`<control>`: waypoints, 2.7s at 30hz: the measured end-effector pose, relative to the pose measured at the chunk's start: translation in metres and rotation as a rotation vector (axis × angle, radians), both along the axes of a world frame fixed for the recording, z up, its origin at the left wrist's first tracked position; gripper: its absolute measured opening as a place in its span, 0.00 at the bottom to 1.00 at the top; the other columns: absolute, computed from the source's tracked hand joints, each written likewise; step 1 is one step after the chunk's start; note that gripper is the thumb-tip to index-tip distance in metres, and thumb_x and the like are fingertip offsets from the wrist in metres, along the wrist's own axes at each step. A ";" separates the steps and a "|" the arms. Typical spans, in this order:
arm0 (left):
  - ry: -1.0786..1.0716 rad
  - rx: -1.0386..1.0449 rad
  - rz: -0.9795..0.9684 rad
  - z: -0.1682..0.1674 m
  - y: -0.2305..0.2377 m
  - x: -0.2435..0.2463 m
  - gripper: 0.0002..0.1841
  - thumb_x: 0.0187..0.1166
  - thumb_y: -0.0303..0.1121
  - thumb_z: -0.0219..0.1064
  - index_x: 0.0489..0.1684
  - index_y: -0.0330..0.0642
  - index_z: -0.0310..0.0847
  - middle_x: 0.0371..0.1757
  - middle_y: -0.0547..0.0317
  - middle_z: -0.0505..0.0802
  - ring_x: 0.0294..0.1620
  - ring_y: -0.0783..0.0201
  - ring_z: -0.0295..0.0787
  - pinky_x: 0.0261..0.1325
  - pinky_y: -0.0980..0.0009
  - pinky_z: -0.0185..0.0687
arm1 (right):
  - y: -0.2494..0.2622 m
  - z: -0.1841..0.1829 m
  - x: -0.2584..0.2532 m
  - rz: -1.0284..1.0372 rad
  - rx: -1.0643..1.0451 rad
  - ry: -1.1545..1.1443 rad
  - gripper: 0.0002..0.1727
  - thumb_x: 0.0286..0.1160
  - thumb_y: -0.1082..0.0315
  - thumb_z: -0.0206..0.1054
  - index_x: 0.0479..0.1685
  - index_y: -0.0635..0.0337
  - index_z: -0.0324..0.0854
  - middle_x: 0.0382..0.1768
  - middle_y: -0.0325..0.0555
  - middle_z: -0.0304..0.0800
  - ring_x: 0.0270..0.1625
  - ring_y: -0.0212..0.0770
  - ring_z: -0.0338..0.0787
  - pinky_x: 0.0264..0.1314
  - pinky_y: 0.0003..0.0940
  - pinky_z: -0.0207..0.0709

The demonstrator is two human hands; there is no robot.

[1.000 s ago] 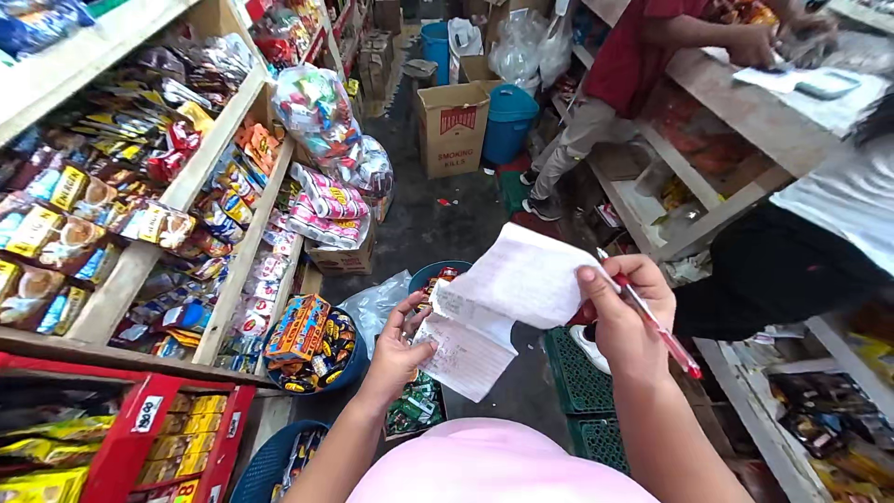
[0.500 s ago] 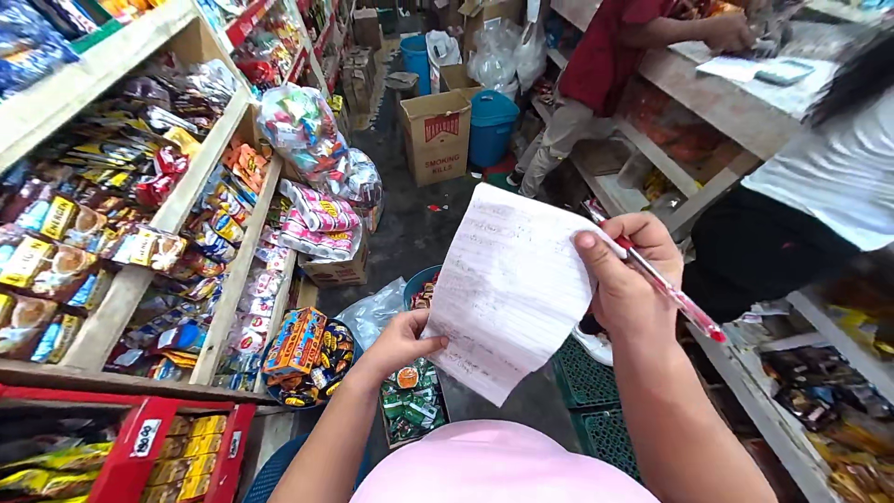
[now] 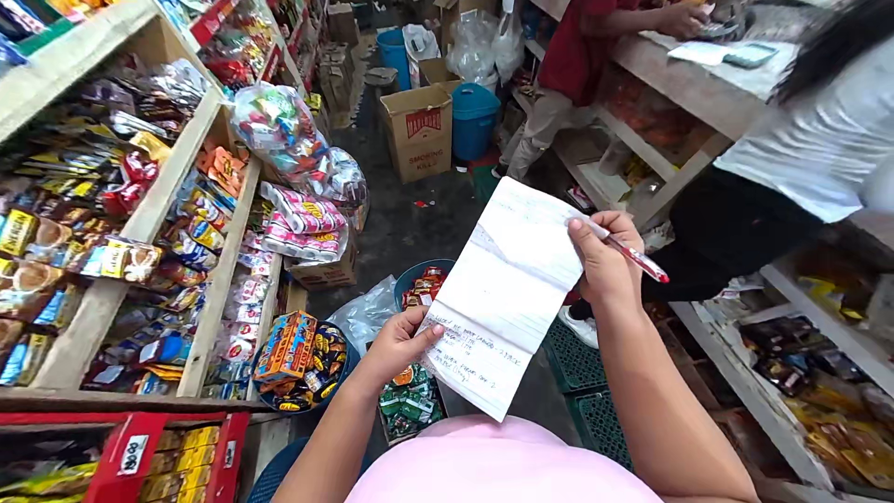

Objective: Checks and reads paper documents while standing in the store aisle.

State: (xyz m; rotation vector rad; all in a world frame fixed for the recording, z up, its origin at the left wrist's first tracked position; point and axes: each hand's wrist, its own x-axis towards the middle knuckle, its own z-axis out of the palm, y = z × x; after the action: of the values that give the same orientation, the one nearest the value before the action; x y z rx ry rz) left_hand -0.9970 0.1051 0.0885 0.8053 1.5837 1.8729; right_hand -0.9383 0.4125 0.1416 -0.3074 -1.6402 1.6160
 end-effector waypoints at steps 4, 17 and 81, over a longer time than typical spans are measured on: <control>0.006 0.098 0.013 0.001 0.001 0.005 0.08 0.83 0.24 0.63 0.52 0.40 0.86 0.43 0.69 0.97 0.43 0.75 0.94 0.53 0.73 0.92 | 0.006 -0.023 -0.008 0.040 -0.016 -0.182 0.12 0.70 0.75 0.74 0.46 0.58 0.75 0.34 0.35 0.88 0.33 0.28 0.89 0.40 0.27 0.89; -0.189 0.100 0.553 0.000 0.005 0.010 0.12 0.89 0.24 0.54 0.46 0.34 0.87 0.33 0.59 0.96 0.34 0.70 0.95 0.46 0.70 0.94 | -0.080 -0.079 0.016 0.621 -0.150 -0.609 0.12 0.87 0.73 0.55 0.60 0.66 0.79 0.43 0.39 0.92 0.45 0.27 0.91 0.54 0.28 0.86; -0.570 -0.138 0.514 -0.004 0.042 0.031 0.11 0.78 0.13 0.61 0.54 0.28 0.76 0.36 0.50 0.96 0.33 0.62 0.96 0.40 0.67 0.95 | -0.076 -0.070 0.042 0.558 -0.363 -0.553 0.23 0.66 0.84 0.74 0.61 0.63 0.75 0.44 0.44 0.95 0.42 0.33 0.96 0.48 0.28 0.92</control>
State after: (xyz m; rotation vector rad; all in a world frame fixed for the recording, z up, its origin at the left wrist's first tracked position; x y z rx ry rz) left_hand -0.9656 0.1467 0.0841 -0.2234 1.5951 2.0478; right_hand -0.8961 0.3362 0.0719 -0.5545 -1.9407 2.4233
